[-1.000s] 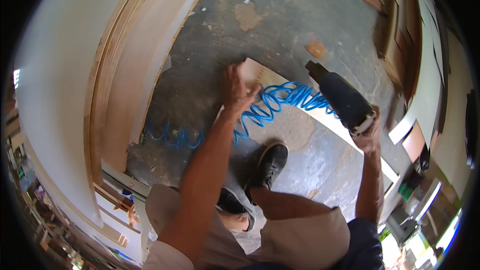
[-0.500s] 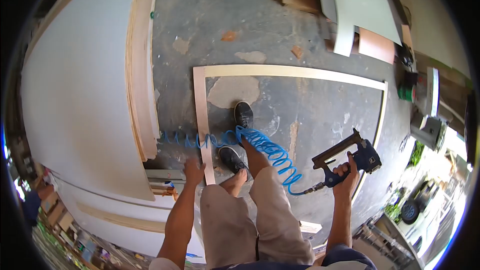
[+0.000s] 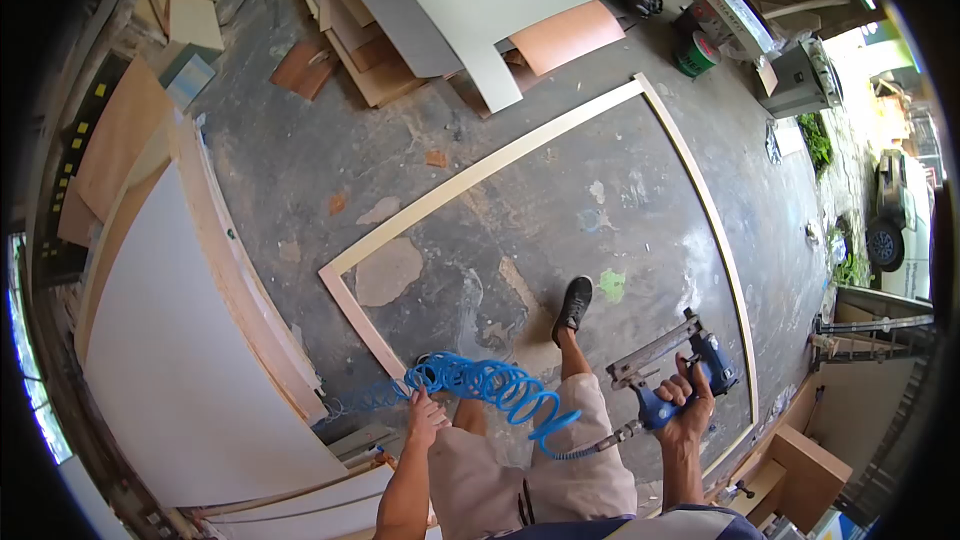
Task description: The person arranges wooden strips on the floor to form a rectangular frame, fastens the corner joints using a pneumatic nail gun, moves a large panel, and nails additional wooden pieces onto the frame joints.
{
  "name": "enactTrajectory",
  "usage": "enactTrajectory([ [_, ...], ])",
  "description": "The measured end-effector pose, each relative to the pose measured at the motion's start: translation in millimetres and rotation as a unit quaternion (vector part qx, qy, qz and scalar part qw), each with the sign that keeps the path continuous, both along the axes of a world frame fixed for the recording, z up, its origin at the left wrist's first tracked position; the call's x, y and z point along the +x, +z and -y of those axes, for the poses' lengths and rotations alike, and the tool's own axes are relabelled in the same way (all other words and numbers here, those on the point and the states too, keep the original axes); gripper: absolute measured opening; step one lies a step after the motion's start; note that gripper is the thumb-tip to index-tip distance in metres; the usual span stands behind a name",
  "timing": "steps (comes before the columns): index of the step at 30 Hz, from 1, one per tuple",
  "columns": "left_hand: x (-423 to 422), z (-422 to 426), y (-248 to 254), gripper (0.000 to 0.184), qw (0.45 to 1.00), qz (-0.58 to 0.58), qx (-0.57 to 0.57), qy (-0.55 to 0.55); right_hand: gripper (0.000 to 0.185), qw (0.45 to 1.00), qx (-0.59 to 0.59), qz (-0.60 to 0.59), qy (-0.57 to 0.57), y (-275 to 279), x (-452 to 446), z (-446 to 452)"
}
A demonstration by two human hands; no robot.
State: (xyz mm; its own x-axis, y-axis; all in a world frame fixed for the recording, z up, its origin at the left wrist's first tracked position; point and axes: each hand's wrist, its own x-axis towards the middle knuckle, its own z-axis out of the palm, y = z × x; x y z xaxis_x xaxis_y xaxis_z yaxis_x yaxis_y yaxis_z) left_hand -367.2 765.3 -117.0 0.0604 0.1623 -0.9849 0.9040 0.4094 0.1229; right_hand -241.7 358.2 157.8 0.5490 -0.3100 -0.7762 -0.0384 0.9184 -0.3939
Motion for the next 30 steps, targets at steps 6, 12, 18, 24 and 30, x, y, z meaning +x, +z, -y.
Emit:
enactTrajectory([
  [6,60.6,97.7,-3.6,0.062,0.945,0.128,-0.070,0.292,0.031,0.994,0.078,-0.082,0.009,-29.2,-17.2,69.1],
  [12,128.8,166.4,11.4,0.039,0.965,0.151,-0.045,0.209,0.025,0.980,0.151,-0.131,-0.024,-75.3,36.0,159.0],
  [18,220.0,239.9,86.1,0.046,0.981,0.146,0.077,0.101,0.017,0.986,0.130,-0.108,-0.007,-113.1,134.9,271.5],
  [24,307.6,294.3,94.4,0.059,0.982,0.150,0.083,0.079,0.019,0.995,0.069,-0.069,-0.016,-179.0,253.8,348.4],
  [30,363.0,314.0,4.8,0.047,0.987,0.025,0.100,0.120,0.026,0.991,0.006,-0.121,0.062,-253.4,366.5,369.5],
])
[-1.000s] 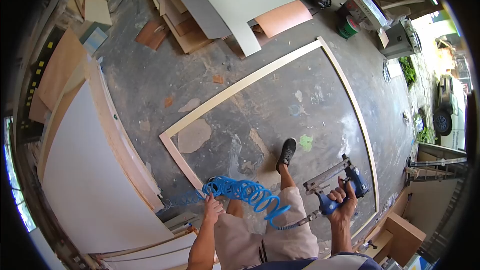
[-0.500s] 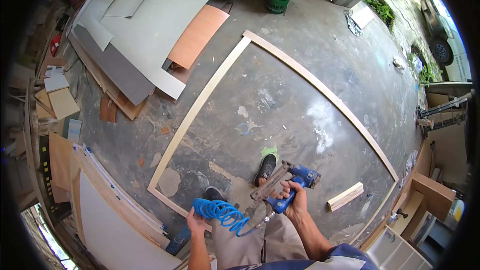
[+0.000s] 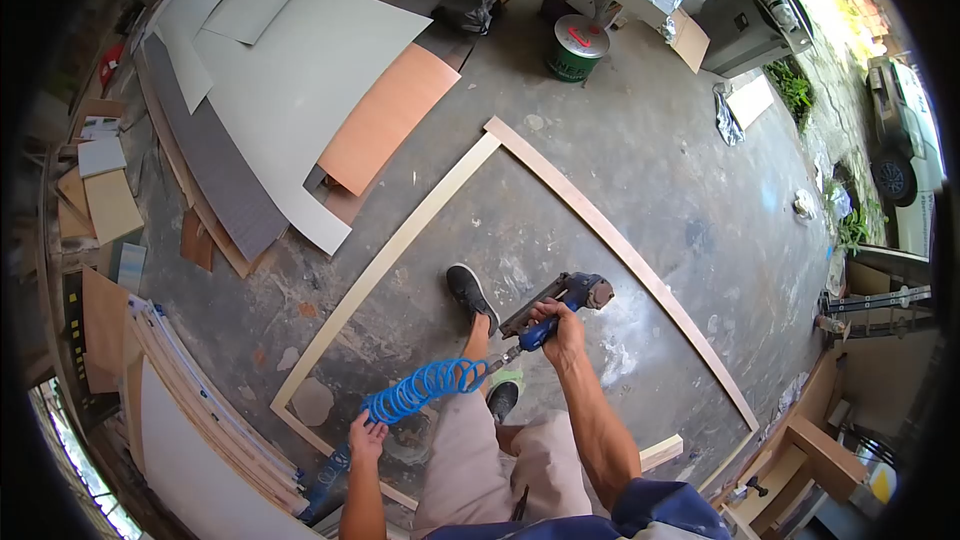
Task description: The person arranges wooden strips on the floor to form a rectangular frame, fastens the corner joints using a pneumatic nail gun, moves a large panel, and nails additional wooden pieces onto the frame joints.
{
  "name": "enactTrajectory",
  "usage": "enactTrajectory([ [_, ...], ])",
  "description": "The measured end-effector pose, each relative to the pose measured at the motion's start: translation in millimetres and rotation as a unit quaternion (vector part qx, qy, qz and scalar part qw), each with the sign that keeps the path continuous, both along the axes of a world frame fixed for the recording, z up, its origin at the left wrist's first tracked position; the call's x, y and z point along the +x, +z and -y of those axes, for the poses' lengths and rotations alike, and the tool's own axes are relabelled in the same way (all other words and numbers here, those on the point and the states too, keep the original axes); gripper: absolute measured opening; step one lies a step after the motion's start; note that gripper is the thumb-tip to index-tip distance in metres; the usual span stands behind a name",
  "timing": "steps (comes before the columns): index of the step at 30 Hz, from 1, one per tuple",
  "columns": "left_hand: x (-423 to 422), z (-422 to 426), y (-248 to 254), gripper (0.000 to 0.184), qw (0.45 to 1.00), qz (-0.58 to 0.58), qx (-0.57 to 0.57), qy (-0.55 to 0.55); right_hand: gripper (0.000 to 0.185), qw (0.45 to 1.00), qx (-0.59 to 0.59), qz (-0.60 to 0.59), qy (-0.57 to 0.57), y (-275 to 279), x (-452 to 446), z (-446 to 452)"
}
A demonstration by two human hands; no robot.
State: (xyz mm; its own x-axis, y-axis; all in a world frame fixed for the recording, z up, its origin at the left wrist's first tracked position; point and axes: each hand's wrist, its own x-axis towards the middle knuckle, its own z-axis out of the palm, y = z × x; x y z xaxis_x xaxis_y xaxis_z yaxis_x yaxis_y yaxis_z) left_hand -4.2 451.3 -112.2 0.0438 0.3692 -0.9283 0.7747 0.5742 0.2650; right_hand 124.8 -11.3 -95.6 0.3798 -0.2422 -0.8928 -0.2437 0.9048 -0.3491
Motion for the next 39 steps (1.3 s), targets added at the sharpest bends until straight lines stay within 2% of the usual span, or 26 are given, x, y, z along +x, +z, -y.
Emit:
enactTrajectory([
  [4,39.5,-4.2,-62.1,0.043,0.998,-0.062,0.026,0.007,0.027,0.995,0.013,-0.018,0.094,-70.5,56.2,1.9],
  [8,107.6,15.9,-94.0,0.043,0.994,-0.077,0.045,-0.063,0.025,0.995,0.019,-0.019,0.094,-136.0,119.7,-1.4],
  [10,150.2,35.4,-107.5,0.046,0.939,-0.236,0.132,-0.214,0.024,0.996,0.034,-0.033,0.080,-167.7,148.0,-2.7],
  [11,160.1,37.1,-126.4,0.049,0.874,-0.215,0.220,-0.376,0.025,0.996,0.040,-0.029,0.072,-178.6,162.3,-2.3],
  [12,171.8,41.5,-148.2,0.053,0.777,-0.186,0.296,-0.523,0.025,0.996,0.045,-0.023,0.067,-188.6,175.7,-0.9],
  [14,223.6,75.0,-177.0,0.056,0.748,-0.049,0.316,-0.582,0.026,0.995,0.045,-0.026,0.083,-205.2,194.8,-0.1],
  [15,268.0,113.3,-170.9,0.056,0.791,0.024,0.265,-0.551,0.027,0.994,0.041,-0.022,0.097,-215.2,205.0,1.6],
  [16,303.7,141.0,-183.3,0.053,0.805,0.069,0.235,-0.540,0.028,0.992,0.019,-0.019,0.127,-226.6,213.9,4.4],
  [21,453.2,270.1,-236.5,0.051,0.730,0.213,0.239,-0.604,0.030,0.987,0.041,-0.010,0.157,-280.3,241.0,19.6],
  [24,508.7,344.0,-254.3,0.055,0.696,0.256,0.223,-0.633,0.033,0.989,0.090,0.020,0.116,-298.7,253.3,27.6],
  [26,529.6,380.2,-269.9,0.061,0.617,0.311,0.210,-0.692,0.034,0.986,0.105,0.048,0.118,-313.7,256.0,37.6],
  [27,535.5,392.0,-281.5,0.061,0.614,0.314,0.212,-0.692,0.035,0.982,0.123,0.068,0.127,-322.0,255.3,42.1],
  [29,544.1,408.9,-300.5,0.073,0.495,0.319,0.260,-0.765,0.037,0.976,0.143,0.087,0.141,-335.1,251.1,48.1],
  [30,546.0,412.6,-311.1,0.086,0.499,0.322,0.250,-0.765,0.036,0.972,0.150,0.103,0.148,-339.8,248.6,49.0],
  [31,548.1,415.9,-321.0,0.086,0.494,0.329,0.254,-0.763,0.036,0.969,0.155,0.119,0.153,-344.1,246.3,49.8],
  [33,552.9,421.6,-337.5,0.098,0.455,0.377,0.284,-0.755,0.035,0.965,0.149,0.133,0.169,-351.5,241.5,49.2],
  [34,556.7,421.8,-344.6,0.102,0.440,0.378,0.274,-0.767,0.028,0.962,0.149,0.148,0.176,-354.7,238.9,47.6],
  [35,560.2,422.3,-351.5,0.102,0.437,0.380,0.276,-0.767,0.028,0.962,0.148,0.151,0.174,-358.1,236.6,46.6],
  [37,565.5,422.5,-364.1,0.098,0.410,0.436,0.264,-0.756,0.020,0.966,0.178,0.085,0.165,-349.8,238.5,46.5],
  [39,565.6,423.1,-371.0,0.097,0.418,0.451,0.268,-0.741,0.017,0.964,0.159,0.081,0.195,-369.0,225.9,46.3],
])
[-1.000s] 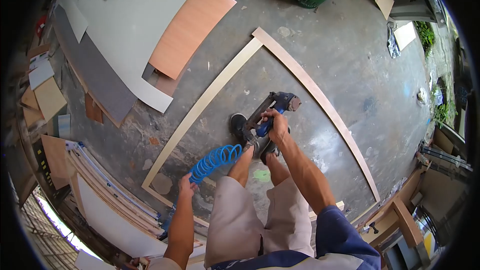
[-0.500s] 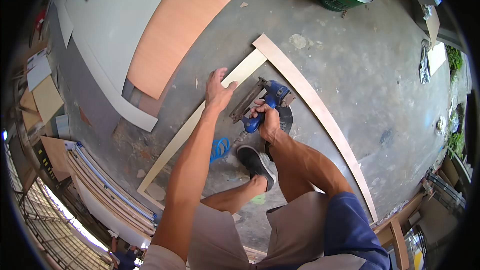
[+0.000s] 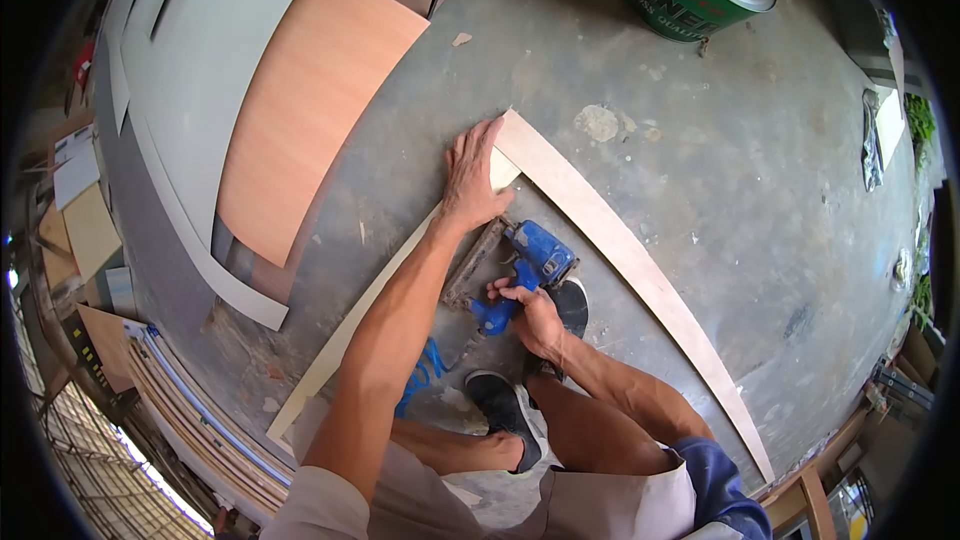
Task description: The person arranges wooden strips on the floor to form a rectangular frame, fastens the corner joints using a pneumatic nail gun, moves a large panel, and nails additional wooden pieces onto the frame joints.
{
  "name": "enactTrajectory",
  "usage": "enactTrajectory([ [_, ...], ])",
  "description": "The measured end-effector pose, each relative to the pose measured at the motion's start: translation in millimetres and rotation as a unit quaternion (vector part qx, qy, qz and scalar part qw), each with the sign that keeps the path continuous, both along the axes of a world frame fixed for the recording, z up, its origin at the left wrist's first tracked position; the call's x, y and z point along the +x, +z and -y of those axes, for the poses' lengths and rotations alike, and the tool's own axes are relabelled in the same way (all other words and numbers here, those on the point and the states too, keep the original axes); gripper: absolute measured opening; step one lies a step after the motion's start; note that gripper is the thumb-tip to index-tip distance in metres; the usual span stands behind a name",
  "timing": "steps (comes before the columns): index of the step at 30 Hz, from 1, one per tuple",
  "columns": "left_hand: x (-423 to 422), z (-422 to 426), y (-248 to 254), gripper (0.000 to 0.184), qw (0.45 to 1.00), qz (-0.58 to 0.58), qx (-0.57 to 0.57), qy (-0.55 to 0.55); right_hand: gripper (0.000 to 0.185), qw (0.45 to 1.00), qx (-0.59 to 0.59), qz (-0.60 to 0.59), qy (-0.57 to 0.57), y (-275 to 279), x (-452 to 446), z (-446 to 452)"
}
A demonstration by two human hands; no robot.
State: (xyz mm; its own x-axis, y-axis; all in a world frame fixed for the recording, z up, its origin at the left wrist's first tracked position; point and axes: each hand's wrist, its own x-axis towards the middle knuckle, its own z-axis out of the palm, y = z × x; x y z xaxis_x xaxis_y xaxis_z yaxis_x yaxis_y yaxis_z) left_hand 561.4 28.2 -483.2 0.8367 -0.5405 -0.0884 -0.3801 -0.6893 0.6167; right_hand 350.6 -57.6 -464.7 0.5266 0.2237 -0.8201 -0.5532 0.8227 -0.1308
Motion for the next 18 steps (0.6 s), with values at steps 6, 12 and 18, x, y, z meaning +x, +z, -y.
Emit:
enactTrajectory([
  [6,-1.6,-7.8,-11.7,0.096,0.997,0.030,-0.074,0.025,0.020,0.989,-0.099,-0.027,0.109,-7.9,-6.7,7.7],
  [12,-2.1,-10.2,-14.0,0.093,0.993,0.027,-0.109,0.021,0.026,0.966,-0.171,-0.051,0.185,7.5,-10.9,19.1],
  [18,-4.6,-10.1,-12.8,0.091,0.993,0.033,-0.112,0.037,0.023,0.910,-0.355,0.057,0.206,39.7,-20.8,73.6],
])
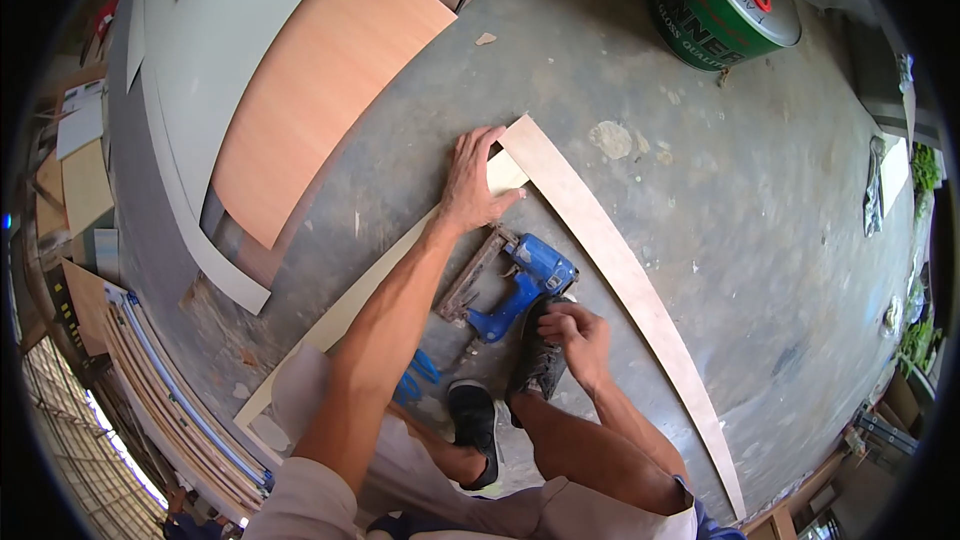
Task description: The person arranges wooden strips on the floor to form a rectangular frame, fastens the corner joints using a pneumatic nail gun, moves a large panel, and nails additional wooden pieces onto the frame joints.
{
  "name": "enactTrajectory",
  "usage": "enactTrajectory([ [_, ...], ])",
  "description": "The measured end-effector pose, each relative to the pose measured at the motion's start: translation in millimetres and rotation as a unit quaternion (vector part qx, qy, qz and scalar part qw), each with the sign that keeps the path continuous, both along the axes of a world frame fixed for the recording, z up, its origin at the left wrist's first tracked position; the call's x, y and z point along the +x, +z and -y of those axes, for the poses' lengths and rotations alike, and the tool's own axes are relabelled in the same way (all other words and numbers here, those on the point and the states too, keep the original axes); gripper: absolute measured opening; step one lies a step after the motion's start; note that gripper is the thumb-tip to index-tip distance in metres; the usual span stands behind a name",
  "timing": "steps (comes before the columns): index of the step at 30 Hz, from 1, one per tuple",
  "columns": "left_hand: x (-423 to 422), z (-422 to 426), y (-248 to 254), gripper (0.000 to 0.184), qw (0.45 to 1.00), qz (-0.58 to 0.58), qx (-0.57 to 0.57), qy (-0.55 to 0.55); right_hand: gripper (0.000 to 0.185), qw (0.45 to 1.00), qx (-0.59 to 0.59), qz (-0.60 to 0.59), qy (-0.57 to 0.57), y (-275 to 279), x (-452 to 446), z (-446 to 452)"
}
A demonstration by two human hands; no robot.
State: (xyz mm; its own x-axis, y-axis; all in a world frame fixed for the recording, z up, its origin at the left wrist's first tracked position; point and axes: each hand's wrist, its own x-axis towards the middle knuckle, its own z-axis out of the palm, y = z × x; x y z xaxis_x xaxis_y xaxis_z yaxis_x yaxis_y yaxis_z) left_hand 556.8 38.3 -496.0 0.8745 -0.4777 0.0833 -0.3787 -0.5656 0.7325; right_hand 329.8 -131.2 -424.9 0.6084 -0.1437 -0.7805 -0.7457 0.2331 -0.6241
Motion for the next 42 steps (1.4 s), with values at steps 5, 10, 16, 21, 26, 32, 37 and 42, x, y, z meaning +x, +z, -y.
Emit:
enactTrajectory([
  [5,-1.1,-0.7,-1.5,0.089,1.000,0.001,0.003,0.011,0.070,0.773,-0.555,0.167,0.257,6.2,-10.4,80.9],
  [10,-3.0,-0.8,-3.6,0.084,1.000,0.008,-0.010,0.016,0.084,0.801,-0.473,0.172,0.324,-8.9,-27.9,120.4],
  [16,-6.9,-2.6,-15.8,0.069,1.000,0.027,-0.007,-0.015,0.074,0.799,-0.476,0.132,0.342,-8.1,-41.4,130.2],
  [21,-6.0,-0.9,-5.7,0.060,0.997,0.000,-0.066,0.049,0.075,0.792,-0.483,0.155,0.339,-16.1,-36.2,124.1],
  [26,1.7,4.8,-22.1,0.045,0.993,0.053,-0.069,0.078,0.076,0.773,-0.486,0.190,0.361,-16.6,-34.4,127.6],
  [32,4.3,8.9,-16.9,0.031,0.994,-0.015,-0.050,0.098,0.076,0.771,-0.473,0.209,0.370,-23.1,-36.3,130.7],
  [37,11.6,10.5,-19.1,0.031,0.986,-0.062,-0.091,0.123,0.078,0.782,-0.452,0.206,0.377,-24.4,-36.6,136.8],
  [42,12.2,11.9,-21.0,0.029,0.985,-0.072,-0.095,0.127,0.084,0.788,-0.432,0.172,0.404,-21.8,-30.7,138.0],
])
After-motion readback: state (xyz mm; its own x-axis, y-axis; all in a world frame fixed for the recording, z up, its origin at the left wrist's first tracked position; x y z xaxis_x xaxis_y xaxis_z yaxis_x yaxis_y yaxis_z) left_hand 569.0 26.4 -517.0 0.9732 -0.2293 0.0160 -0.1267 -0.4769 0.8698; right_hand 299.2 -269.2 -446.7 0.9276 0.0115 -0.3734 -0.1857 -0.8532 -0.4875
